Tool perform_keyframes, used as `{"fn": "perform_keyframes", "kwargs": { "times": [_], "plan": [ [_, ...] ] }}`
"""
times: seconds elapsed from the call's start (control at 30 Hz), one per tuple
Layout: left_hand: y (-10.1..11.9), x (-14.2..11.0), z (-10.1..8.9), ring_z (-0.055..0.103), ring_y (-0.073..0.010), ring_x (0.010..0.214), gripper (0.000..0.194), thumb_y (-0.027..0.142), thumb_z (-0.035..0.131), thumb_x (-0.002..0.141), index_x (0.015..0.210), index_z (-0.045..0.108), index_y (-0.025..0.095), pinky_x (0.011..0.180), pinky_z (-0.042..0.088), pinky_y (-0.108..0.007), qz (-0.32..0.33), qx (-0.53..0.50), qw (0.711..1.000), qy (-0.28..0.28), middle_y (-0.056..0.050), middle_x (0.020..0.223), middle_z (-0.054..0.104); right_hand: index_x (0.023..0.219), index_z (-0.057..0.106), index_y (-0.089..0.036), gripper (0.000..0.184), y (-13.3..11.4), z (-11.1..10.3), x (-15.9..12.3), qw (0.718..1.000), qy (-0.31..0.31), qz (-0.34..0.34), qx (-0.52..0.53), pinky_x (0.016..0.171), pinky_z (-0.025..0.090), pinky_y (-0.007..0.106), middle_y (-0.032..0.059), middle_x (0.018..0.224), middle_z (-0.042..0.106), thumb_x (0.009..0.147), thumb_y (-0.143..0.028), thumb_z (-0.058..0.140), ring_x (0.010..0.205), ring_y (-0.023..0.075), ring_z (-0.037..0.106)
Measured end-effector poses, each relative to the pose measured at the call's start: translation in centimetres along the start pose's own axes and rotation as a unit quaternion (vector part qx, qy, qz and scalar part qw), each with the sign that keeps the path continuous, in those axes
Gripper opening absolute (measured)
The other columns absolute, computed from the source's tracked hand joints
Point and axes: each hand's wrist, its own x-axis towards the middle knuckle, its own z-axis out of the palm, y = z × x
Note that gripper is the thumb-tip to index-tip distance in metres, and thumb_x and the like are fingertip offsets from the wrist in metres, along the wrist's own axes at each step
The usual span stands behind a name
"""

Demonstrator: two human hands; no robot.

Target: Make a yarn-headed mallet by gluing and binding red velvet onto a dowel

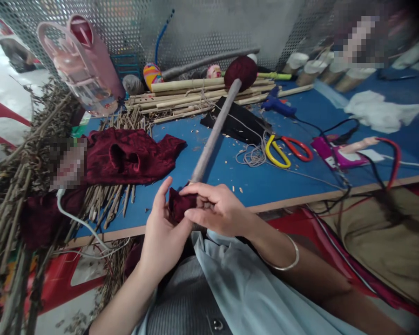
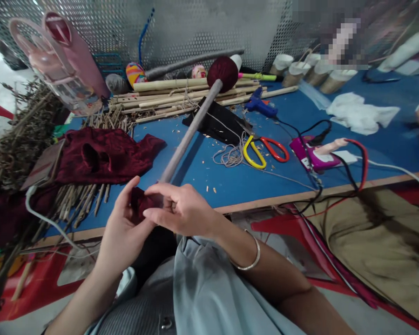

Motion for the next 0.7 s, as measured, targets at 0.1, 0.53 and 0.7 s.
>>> {"fn": "perform_keyframes", "kwargs": {
  "times": [0.1, 0.53, 0.7],
  "plan": [
    [-0.1, -0.1, 0.0, 0.065, -0.0164, 0.092, 0.073, 0.012, 0.071, 0.070, 0.135, 0.040, 0.023, 0.081, 0.051, -0.025, -0.044, -0.067, 0.996, -0.035, -0.005, 0.101, 0.066, 0.101, 0.060, -0.018, 0.032, 0.3, -0.1, 0.0, 0.998, 0.025, 0.051, 0.001, 0.058, 0.042, 0.020, -0.0001, 0.077, 0.064, 0.081, -0.043, 0.060, 0.064, 0.0107, 0.056],
    [0.1, 2.2, -0.3, 0.058, -0.0096, 0.057, 0.056, 0.027, 0.067, 0.077, 0.129, 0.046, 0.024, 0.056, 0.050, -0.019, -0.036, -0.070, 0.997, -0.004, 0.004, 0.071, 0.060, 0.087, 0.046, -0.021, 0.023, 0.8, 0.8, -1.1, 0.979, 0.106, 0.093, 0.147, 0.054, 0.039, 0.021, -0.0053, 0.067, 0.052, 0.075, -0.026, 0.065, 0.057, 0.0087, 0.048],
    [-0.2, -1.4, -2.0, 0.063, -0.0142, 0.057, 0.050, 0.052, 0.058, 0.080, 0.115, 0.047, 0.019, 0.047, 0.049, -0.022, -0.144, 0.009, 0.988, -0.046, -0.002, 0.074, 0.065, 0.087, 0.046, -0.021, 0.024, 0.1, 0.4, -1.0, 0.978, 0.102, 0.090, 0.159, 0.056, 0.039, 0.021, -0.0046, 0.068, 0.051, 0.076, -0.028, 0.065, 0.058, 0.0083, 0.047]
  ]
}}
